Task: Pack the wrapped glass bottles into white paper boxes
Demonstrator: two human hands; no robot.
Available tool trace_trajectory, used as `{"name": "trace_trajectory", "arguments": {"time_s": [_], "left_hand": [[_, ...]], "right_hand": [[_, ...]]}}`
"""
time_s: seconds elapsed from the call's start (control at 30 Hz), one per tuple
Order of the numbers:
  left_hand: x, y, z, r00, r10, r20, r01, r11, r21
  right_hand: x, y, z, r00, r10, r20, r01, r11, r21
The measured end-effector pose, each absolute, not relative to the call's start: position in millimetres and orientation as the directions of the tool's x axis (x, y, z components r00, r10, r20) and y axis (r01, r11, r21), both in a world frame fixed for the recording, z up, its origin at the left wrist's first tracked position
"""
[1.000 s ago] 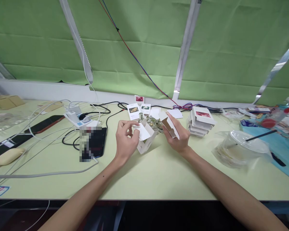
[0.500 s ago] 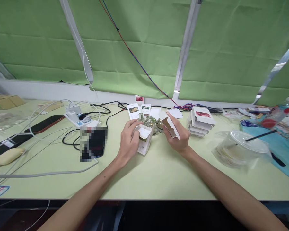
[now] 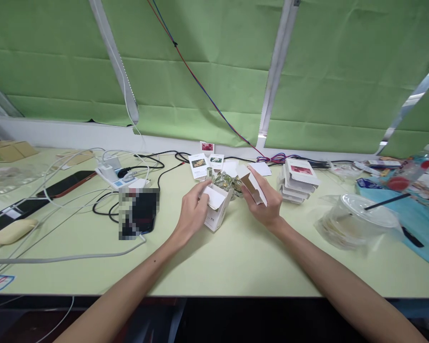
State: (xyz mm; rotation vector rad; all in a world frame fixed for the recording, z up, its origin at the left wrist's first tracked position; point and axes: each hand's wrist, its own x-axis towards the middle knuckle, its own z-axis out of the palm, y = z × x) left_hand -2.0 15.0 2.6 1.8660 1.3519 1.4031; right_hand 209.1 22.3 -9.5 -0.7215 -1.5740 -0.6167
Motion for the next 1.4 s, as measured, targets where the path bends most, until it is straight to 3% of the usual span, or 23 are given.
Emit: {"name": "trace_trajectory", "arguments": {"time_s": [0.3, 0.43, 0.6, 0.73, 0.97, 1.2, 1.4], "left_hand": [[1, 8, 6, -0.065, 0.784, 0.617, 0.448, -0.530, 0.720], [0, 8, 5, -0.047, 0.651, 0.758, 0.590, -0.594, 0.546], [0, 13, 0, 0.065, 0.534, 0.843, 0.697, -0.629, 0.345], [0, 15, -2, 0.157, 0.503, 0.850, 0.677, -0.681, 0.278], [0, 16, -5, 0.257, 0.518, 0.816, 0.634, -0.727, 0.262], [1, 14, -3, 0.303, 0.557, 0.773, 0.632, -0.725, 0.274], [-1, 15, -4, 0.314, 0.598, 0.737, 0.632, -0.712, 0.308]], "right_hand": [[213, 25, -11, 0.025, 0.152, 0.988, 0.721, 0.682, -0.123], [213, 24, -12, 0.089, 0.210, 0.974, 0.711, 0.671, -0.210], [211, 24, -11, 0.253, 0.329, 0.910, 0.628, 0.659, -0.413], [210, 24, -9, 0.353, 0.442, 0.825, 0.467, 0.680, -0.565], [210, 34, -8, 0.526, 0.633, 0.568, 0.071, 0.632, -0.771], [203, 33, 0, 0.484, 0.825, 0.293, -0.370, 0.496, -0.785], [195, 24, 5, 0.415, 0.874, 0.252, -0.503, 0.451, -0.737]]}}
